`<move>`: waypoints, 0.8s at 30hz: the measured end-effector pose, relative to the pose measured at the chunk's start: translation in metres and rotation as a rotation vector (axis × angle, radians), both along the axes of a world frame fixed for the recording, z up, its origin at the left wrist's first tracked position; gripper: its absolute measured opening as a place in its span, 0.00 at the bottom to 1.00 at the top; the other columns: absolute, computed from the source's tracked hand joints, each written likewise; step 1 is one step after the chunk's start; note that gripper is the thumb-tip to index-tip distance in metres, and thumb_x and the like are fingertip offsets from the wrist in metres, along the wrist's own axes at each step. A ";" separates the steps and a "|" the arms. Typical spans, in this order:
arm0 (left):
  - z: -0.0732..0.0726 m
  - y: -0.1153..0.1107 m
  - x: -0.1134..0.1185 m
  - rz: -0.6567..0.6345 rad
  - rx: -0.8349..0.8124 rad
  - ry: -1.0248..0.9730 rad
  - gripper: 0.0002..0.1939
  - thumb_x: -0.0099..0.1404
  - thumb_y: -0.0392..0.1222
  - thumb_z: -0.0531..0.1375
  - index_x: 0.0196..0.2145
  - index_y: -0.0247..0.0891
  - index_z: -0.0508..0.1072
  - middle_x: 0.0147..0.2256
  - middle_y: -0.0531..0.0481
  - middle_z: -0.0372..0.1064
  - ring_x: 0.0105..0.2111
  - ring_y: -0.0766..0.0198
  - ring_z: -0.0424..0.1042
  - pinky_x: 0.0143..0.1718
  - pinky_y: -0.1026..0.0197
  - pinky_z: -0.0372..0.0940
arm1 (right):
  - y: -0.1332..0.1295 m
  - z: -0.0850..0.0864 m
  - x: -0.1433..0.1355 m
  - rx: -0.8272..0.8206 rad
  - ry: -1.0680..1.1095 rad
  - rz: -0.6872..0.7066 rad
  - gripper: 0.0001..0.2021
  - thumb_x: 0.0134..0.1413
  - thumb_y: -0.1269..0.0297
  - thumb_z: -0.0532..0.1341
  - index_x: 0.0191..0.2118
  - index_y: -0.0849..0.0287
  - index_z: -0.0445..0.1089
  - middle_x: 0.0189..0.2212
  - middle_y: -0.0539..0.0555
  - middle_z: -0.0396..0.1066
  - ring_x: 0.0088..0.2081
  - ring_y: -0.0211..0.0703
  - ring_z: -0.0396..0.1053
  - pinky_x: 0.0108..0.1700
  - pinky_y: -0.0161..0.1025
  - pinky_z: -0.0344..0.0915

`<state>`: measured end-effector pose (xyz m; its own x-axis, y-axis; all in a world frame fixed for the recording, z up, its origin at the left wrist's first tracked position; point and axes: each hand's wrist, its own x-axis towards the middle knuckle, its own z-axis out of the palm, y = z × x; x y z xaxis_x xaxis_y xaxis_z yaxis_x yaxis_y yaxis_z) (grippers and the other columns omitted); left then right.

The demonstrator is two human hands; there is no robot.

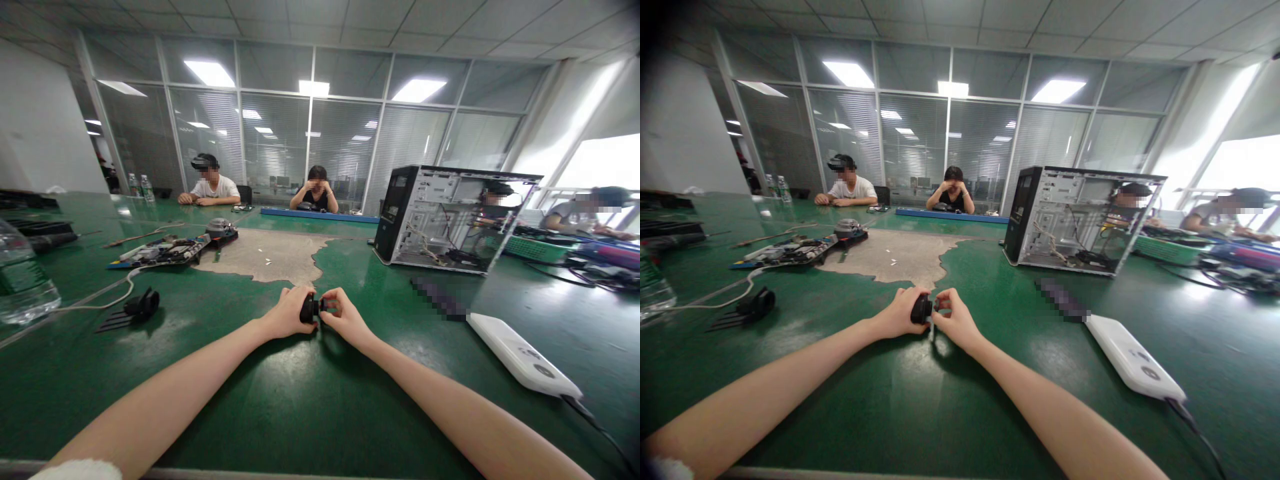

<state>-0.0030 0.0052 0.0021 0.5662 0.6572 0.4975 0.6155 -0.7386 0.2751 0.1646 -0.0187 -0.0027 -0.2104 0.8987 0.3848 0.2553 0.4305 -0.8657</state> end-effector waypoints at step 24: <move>-0.008 0.004 0.002 0.008 0.071 0.013 0.29 0.45 0.46 0.61 0.44 0.38 0.56 0.41 0.48 0.62 0.42 0.56 0.61 0.40 0.56 0.50 | 0.002 -0.006 0.000 0.073 0.017 0.090 0.10 0.43 0.63 0.60 0.36 0.56 0.65 0.37 0.52 0.64 0.41 0.41 0.65 0.38 0.38 0.66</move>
